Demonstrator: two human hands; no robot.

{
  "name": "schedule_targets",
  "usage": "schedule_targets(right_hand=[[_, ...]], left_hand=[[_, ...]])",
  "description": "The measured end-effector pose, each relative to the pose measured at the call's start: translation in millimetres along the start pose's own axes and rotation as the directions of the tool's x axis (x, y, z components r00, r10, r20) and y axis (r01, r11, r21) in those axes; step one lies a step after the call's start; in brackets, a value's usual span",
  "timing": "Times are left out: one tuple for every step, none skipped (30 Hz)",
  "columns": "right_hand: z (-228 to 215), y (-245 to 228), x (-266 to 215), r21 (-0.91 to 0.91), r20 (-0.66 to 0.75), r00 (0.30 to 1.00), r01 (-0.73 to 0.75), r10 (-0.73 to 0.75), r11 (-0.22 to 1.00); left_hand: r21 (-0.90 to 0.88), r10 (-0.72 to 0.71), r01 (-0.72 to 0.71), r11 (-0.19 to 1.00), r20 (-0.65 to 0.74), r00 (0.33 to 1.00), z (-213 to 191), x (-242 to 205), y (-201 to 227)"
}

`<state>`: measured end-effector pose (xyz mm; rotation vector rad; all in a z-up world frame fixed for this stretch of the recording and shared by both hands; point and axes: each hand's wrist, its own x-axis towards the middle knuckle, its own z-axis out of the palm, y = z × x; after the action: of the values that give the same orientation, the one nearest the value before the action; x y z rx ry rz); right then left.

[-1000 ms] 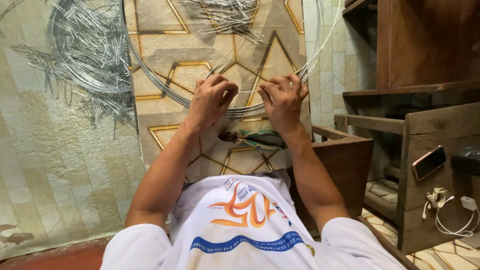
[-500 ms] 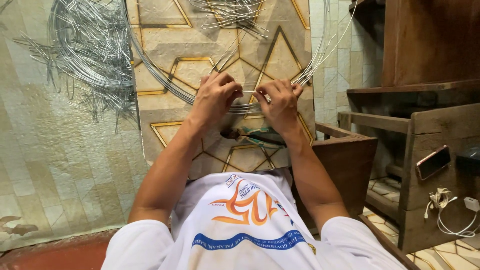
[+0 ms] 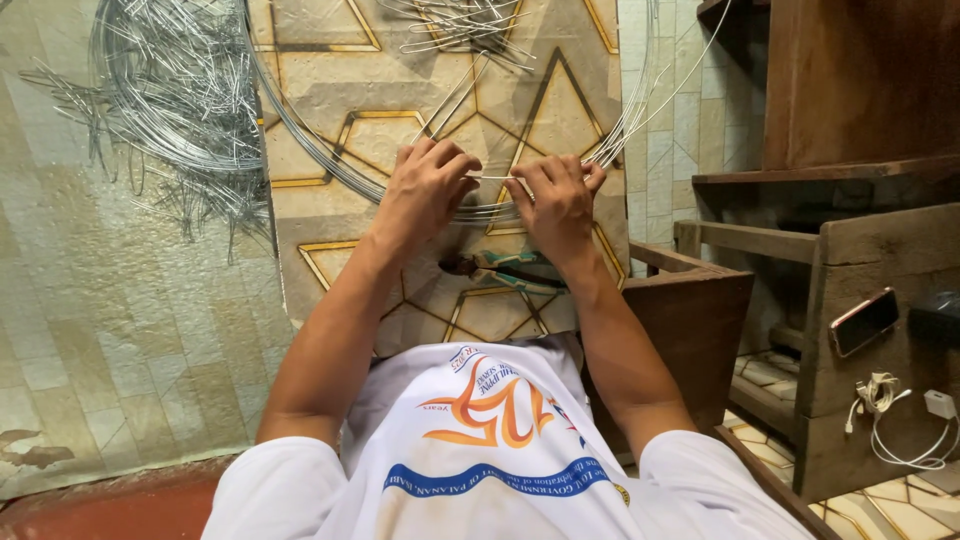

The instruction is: Separating thin metal wires from a large coil and cutting them to length using wire cutters.

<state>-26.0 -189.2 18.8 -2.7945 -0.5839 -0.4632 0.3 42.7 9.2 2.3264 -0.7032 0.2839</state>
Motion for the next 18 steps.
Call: schedule_targets(right_hand=[[-1, -2, 1, 0.001, 0.002, 1.000, 0.002, -0.002, 1.000], [-3, -3, 2, 0.021, 0.000, 1.000, 0.006, -0.006, 1.000], [-5, -4, 3, 0.040, -0.001, 1.000, 0.009, -0.009, 0.999], [-6, -3, 4, 0.041, 0.000, 1.000, 0.011, -0.011, 0.999], [-8, -2, 5, 0.060, 0.003, 1.000, 0.029, -0.029, 0.998], [-9, -2, 6, 0.079, 0.005, 0.999, 0.046, -0.047, 0.996], [-7, 0, 5, 0.080, 0.005, 0.999, 0.046, -0.047, 0.996], [-5, 2, 4, 0.067, -0.012, 0.999, 0.048, -0.047, 0.997], [-3, 4, 3, 0.055, -0.030, 0.998, 0.049, -0.048, 0.997], [-4, 4, 4, 0.055, -0.028, 0.998, 0.049, -0.047, 0.997], [-5, 3, 4, 0.065, -0.017, 0.999, 0.046, -0.045, 0.997], [-6, 3, 5, 0.075, -0.006, 0.999, 0.042, -0.042, 0.996], [-6, 3, 3, 0.075, -0.004, 0.999, 0.041, -0.041, 0.996], [-5, 3, 3, 0.091, 0.002, 0.999, 0.032, -0.032, 0.995], [-4, 3, 2, 0.107, 0.009, 1.000, 0.022, -0.023, 0.994], [-4, 2, 2, 0.107, 0.011, 1.000, 0.022, -0.023, 0.994], [-5, 1, 1, 0.123, 0.016, 1.000, 0.020, -0.022, 0.992], [-5, 0, 1, 0.139, 0.021, 1.000, 0.018, -0.021, 0.990]], left_hand=[[0.000, -0.003, 0.003, 1.000, 0.000, 1.000, 0, -1, 0], [0.003, 0.004, -0.004, 1.000, -0.011, 1.000, 0, -1, 0], [0.005, 0.011, -0.011, 1.000, -0.022, 1.000, 0, -1, 0], [0.005, 0.010, -0.009, 1.000, -0.023, 1.000, -2, -1, 0], [-0.021, 0.010, -0.011, 1.000, -0.023, 1.000, -4, 0, 1], [-0.049, 0.012, -0.013, 0.999, -0.021, 1.000, -5, 0, 1], [-0.049, 0.012, -0.013, 0.999, -0.021, 1.000, -7, 0, 3], [-0.060, 0.013, -0.014, 0.998, -0.033, 0.999, -8, 1, 3], [-0.071, 0.013, -0.016, 0.997, -0.045, 0.999, -10, 1, 4], [-0.073, 0.012, -0.015, 0.997, -0.045, 0.999, -9, 2, 6], [-0.072, 0.002, -0.006, 0.997, -0.060, 0.998, -9, 2, 7], [-0.072, -0.008, 0.003, 0.997, -0.075, 0.997, -9, 2, 8], [-0.073, -0.008, 0.003, 0.997, -0.074, 0.997, -10, 3, 11], [-0.048, 0.009, -0.012, 0.999, -0.074, 0.997, -11, 4, 13], [-0.022, 0.026, -0.028, 0.999, -0.073, 0.997, -13, 6, 15], [-0.023, 0.025, -0.027, 0.999, -0.073, 0.997, -11, 5, 15], [-0.032, 0.029, -0.032, 0.999, -0.077, 0.997, -10, 5, 14], [-0.040, 0.034, -0.037, 0.998, -0.082, 0.996, -8, 5, 13]])
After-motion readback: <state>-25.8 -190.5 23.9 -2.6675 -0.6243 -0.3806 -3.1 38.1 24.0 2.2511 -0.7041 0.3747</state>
